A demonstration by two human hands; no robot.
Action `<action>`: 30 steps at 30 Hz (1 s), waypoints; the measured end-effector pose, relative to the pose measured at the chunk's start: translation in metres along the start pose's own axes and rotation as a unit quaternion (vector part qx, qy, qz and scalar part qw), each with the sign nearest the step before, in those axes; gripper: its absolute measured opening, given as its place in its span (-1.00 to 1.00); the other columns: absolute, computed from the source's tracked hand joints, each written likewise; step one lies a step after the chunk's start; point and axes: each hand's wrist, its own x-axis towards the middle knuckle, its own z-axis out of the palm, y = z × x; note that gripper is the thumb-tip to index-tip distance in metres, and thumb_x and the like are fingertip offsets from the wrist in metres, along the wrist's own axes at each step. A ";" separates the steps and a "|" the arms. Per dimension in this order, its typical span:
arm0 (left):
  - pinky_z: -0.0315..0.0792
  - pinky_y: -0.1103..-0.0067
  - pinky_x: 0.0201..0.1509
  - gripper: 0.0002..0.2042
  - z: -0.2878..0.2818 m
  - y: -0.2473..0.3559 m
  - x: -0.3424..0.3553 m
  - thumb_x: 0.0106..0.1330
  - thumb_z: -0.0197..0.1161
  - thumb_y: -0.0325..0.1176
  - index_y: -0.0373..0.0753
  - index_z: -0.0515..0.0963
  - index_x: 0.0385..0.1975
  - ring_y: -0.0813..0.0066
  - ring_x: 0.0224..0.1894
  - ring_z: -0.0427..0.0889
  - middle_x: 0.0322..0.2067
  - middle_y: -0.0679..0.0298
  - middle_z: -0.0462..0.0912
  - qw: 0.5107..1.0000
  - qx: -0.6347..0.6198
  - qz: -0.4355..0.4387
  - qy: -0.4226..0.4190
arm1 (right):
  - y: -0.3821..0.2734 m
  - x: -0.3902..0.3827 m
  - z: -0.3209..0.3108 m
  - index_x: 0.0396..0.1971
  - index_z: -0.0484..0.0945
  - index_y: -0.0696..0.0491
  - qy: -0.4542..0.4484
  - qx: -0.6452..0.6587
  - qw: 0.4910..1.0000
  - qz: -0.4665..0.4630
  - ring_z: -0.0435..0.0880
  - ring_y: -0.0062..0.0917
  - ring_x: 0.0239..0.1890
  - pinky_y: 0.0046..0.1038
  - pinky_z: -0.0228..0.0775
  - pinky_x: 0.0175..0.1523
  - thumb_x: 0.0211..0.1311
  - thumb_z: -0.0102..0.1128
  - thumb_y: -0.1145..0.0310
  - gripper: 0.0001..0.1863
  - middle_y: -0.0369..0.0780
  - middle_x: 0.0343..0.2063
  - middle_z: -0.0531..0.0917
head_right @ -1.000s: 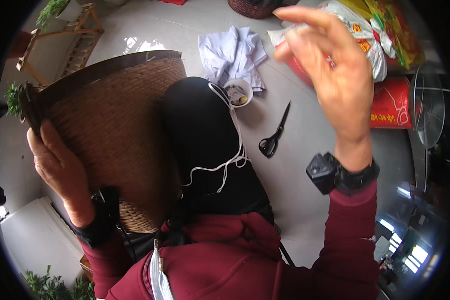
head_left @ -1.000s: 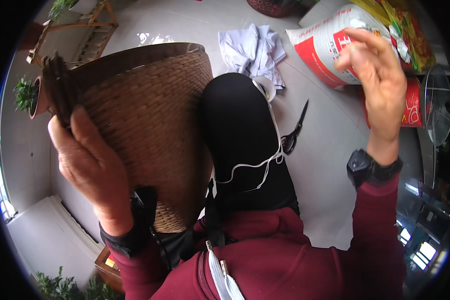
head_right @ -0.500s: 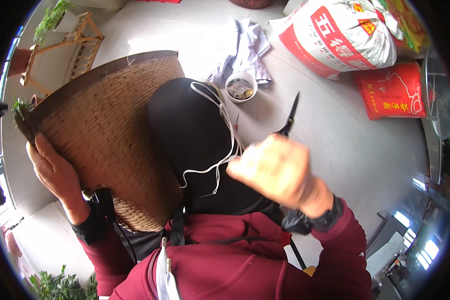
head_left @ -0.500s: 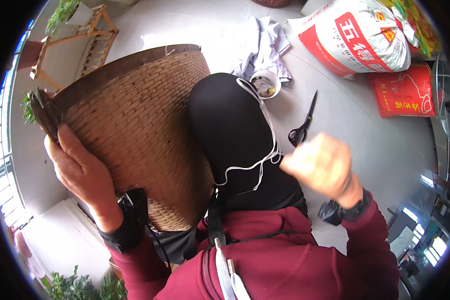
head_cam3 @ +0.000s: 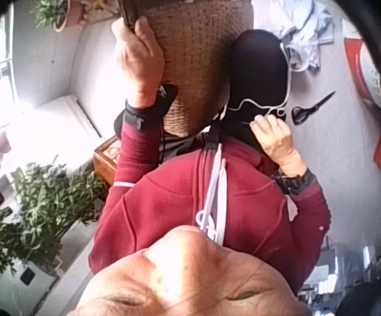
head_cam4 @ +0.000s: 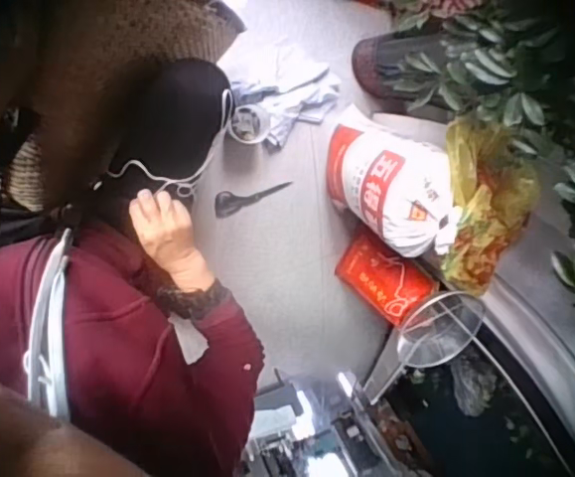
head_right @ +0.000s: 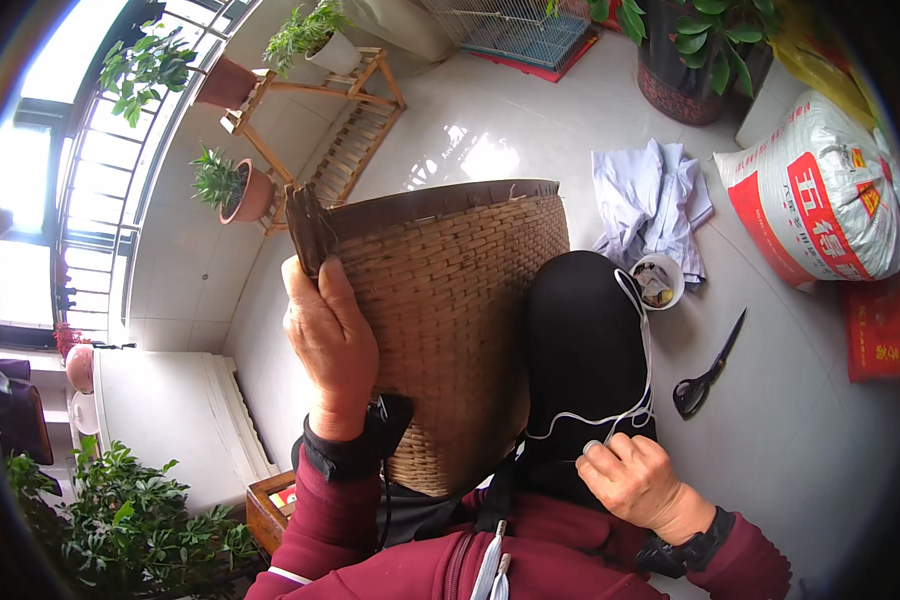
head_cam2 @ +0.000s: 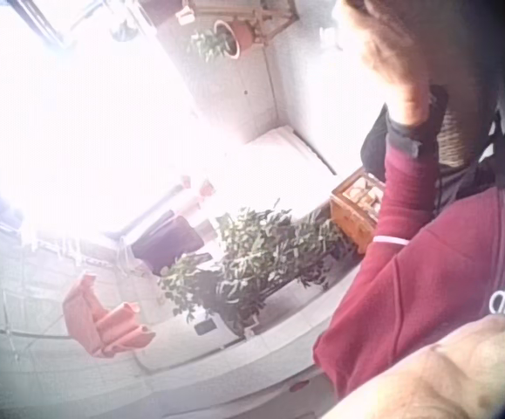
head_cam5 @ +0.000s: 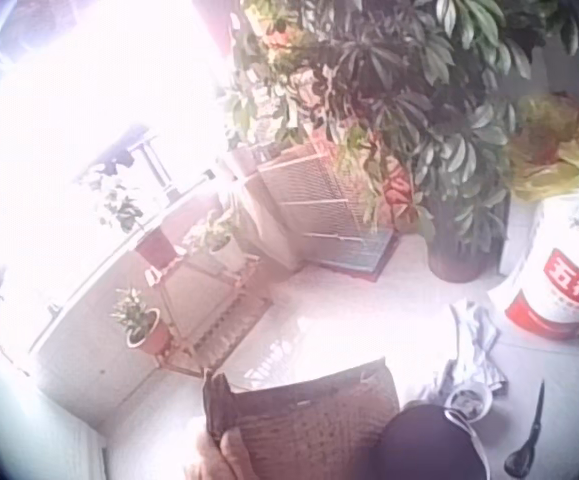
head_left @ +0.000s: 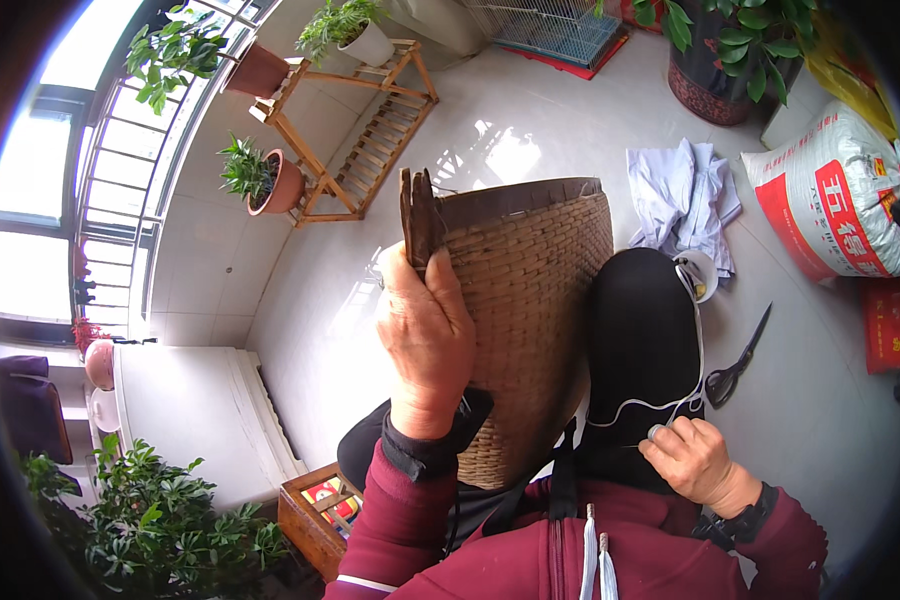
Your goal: The person ties a knot in a white string, then uses it to wrap and secure the rim of a woven basket. They repeatedly wrap the string around the basket's edge and pull it tight to reinforce the structure.
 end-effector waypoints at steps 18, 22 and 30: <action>0.43 0.32 -0.35 -0.85 -0.001 0.003 0.001 0.39 0.03 -0.44 -0.36 0.42 -0.14 -0.10 -0.42 0.54 -0.43 -0.05 0.53 0.999 0.039 -0.011 -0.018 | 0.043 0.179 -0.056 -0.33 0.40 0.16 0.239 0.389 0.885 0.086 0.53 -0.74 -0.55 -0.66 0.38 -0.44 0.34 0.10 0.54 -0.94 -0.29 -0.55 0.57; 0.42 0.31 -0.36 -0.85 0.000 0.000 0.001 0.39 0.02 -0.46 -0.36 0.41 -0.13 -0.10 -0.43 0.54 -0.42 -0.04 0.54 0.998 0.052 -0.019 -0.021 | 0.036 0.219 -0.032 -0.36 0.45 0.13 0.285 0.288 0.914 0.034 0.66 -0.40 -0.52 -0.47 0.48 -0.42 0.13 0.29 0.57 -0.84 -0.20 -0.51 0.62; 0.36 0.37 -0.41 -0.82 0.002 -0.004 0.000 0.42 -0.02 -0.42 -0.37 0.39 -0.10 0.09 -0.48 0.49 -0.46 0.03 0.52 0.999 0.025 -0.016 -0.017 | 0.045 0.226 -0.016 -0.37 0.52 0.06 0.232 0.219 0.948 0.014 0.56 -0.45 -0.61 -0.45 0.37 -0.50 0.01 0.34 0.50 -0.81 -0.28 -0.64 0.54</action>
